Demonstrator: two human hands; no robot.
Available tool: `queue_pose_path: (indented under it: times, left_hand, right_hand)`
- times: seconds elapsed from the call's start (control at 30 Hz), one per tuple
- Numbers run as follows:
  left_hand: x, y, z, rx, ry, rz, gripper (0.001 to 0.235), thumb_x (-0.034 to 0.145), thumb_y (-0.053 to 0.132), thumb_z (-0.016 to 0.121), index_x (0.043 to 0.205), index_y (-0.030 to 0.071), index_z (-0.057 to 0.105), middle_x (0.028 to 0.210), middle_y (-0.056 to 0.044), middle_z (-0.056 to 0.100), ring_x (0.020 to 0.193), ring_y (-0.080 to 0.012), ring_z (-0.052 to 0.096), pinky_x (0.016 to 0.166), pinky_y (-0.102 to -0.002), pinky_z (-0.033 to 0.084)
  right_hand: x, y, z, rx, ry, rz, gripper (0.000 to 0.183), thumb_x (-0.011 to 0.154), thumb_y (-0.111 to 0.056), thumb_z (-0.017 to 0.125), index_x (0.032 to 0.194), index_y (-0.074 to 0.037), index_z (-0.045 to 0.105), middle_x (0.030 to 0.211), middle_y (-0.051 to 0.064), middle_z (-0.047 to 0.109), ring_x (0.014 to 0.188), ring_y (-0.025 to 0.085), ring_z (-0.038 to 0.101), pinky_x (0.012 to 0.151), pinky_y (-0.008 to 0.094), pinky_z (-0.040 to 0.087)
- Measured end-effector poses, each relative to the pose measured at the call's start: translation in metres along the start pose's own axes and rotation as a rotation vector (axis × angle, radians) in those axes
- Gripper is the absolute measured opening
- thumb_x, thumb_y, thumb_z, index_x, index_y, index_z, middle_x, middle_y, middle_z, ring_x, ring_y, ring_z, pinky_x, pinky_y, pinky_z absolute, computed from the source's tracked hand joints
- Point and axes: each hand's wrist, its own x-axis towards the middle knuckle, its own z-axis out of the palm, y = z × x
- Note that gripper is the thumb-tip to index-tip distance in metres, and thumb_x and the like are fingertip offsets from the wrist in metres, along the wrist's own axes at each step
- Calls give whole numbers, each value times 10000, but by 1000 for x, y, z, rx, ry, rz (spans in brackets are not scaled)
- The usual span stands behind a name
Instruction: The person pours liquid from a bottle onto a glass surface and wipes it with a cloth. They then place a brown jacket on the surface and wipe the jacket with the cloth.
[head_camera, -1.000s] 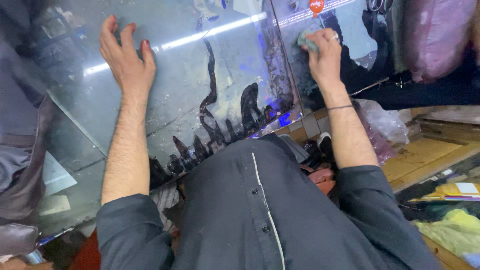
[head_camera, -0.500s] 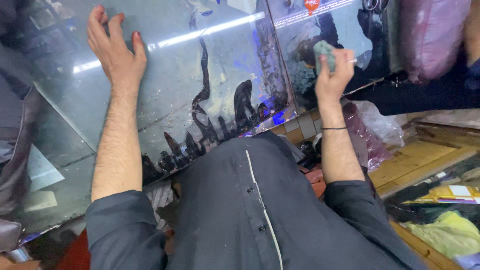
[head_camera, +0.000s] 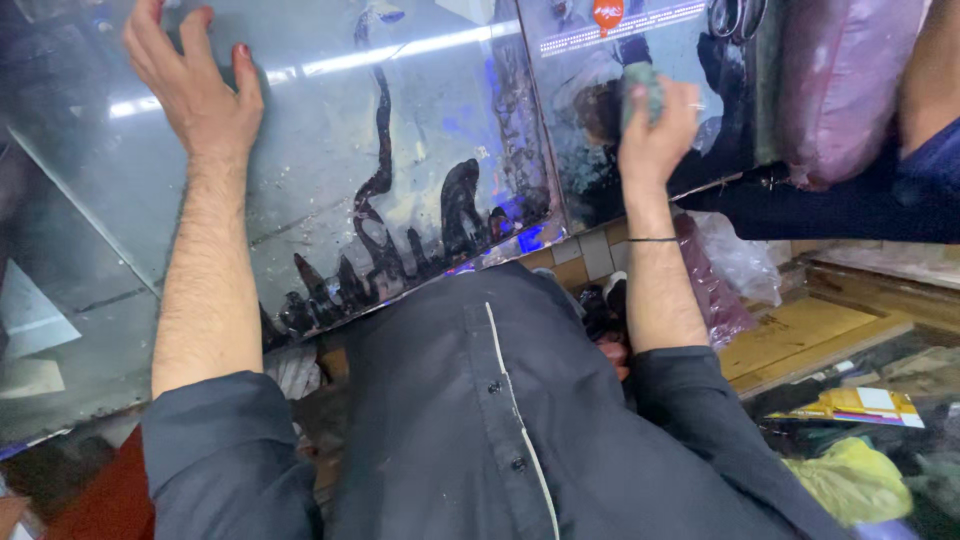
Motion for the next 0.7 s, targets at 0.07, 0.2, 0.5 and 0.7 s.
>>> queue_pose_path:
  times: [0.07,0.2,0.5,0.7]
  left_hand:
    - [1,4,-2,19,17,1,426,908,46,707,1312,31,577,1549,-196,353,1462,-391,356,1209,-566,321]
    - [6,6,-8,34,64,24,489,899,56,710,1370,27,580,1534,-215,365,1441,-413,351,1176,-584,304]
    - [2,2,1,21,14,-85,470,927,76,688,1373,32,544,1519,-233,371,1447,-422,353,1204,-584,317]
    - [0,-5,8,58,-2,-141,513,969,89,663,1444,-7,493,1557,-290,318,1479,-502,272,1229,-625,263]
  right_hand:
    - [1,-5,-11,-41,-178,-173,196,970,-80,766,1139,-15,691,1056,161,629,956,395,624,805,474,484]
    - [5,-10,-24,-82,-459,-279,167,877,-89,804,1018,-58,721,991,94,676,918,352,661,751,482,463]
    - [19,2,-8,8,-326,-231,171,905,-29,778,1068,-41,724,1012,133,663,936,358,658,804,428,510]
    - [70,22,6,127,-56,-173,162,1006,-35,743,1141,31,681,1063,164,666,974,332,648,873,397,512]
